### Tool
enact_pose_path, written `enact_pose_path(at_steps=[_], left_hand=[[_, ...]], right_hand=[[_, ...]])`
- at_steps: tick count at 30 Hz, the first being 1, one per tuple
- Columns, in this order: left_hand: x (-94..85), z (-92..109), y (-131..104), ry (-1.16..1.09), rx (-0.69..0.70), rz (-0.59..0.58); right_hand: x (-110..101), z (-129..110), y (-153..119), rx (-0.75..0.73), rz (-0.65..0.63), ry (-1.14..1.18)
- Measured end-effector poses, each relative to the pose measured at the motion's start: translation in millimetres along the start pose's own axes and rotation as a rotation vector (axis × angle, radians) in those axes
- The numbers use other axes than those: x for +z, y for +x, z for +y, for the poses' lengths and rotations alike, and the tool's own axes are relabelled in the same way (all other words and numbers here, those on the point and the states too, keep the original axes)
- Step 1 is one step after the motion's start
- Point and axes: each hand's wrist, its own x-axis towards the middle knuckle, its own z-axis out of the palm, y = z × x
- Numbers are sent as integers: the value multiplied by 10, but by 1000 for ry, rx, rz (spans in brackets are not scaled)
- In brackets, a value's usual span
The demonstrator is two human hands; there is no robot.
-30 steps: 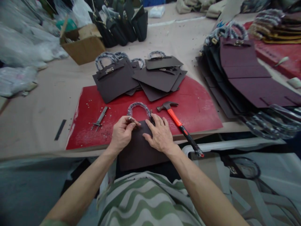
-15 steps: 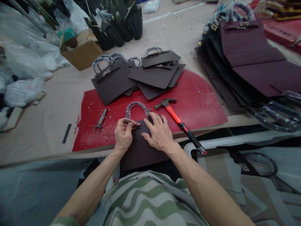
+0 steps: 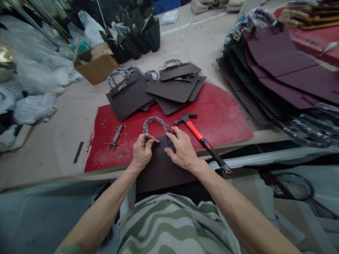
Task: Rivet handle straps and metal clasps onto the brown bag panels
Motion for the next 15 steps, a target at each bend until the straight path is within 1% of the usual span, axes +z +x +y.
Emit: enact_pose_path(at_steps=[2,3,4,6,7,8,9,12,14,15], left_hand=[[-13,9,30,7,29,-38],[-17,11,41,9,45,-51],[-18,12,48,12,59,-60],[-14,7,49,29,87,-63],[-11,0,45,45,105,-60],[-6,-9,37,66,127,-59],[-2,-20,28,88,150,-61],[9,-60,-1,134,207,-79],[14,-80,-14,144,222,-89],[16,-86,-18,145,225,-91]], right_hand=[[-161,76,-13,81,90,-56],[-256,121,-20,153,108,-127],[-353,168,-28,237,87,-212],[-527,262,-40,412,-50,-357],[-594,304,-42,487,-131,-388],[-646,339,-41,554,-197,-369],[-682,365,-35,634,-233,-273],[-724,373,-5,879,-261,253],[-740,307,15,955,-305,526],[-757,252,23,961,-329,593]])
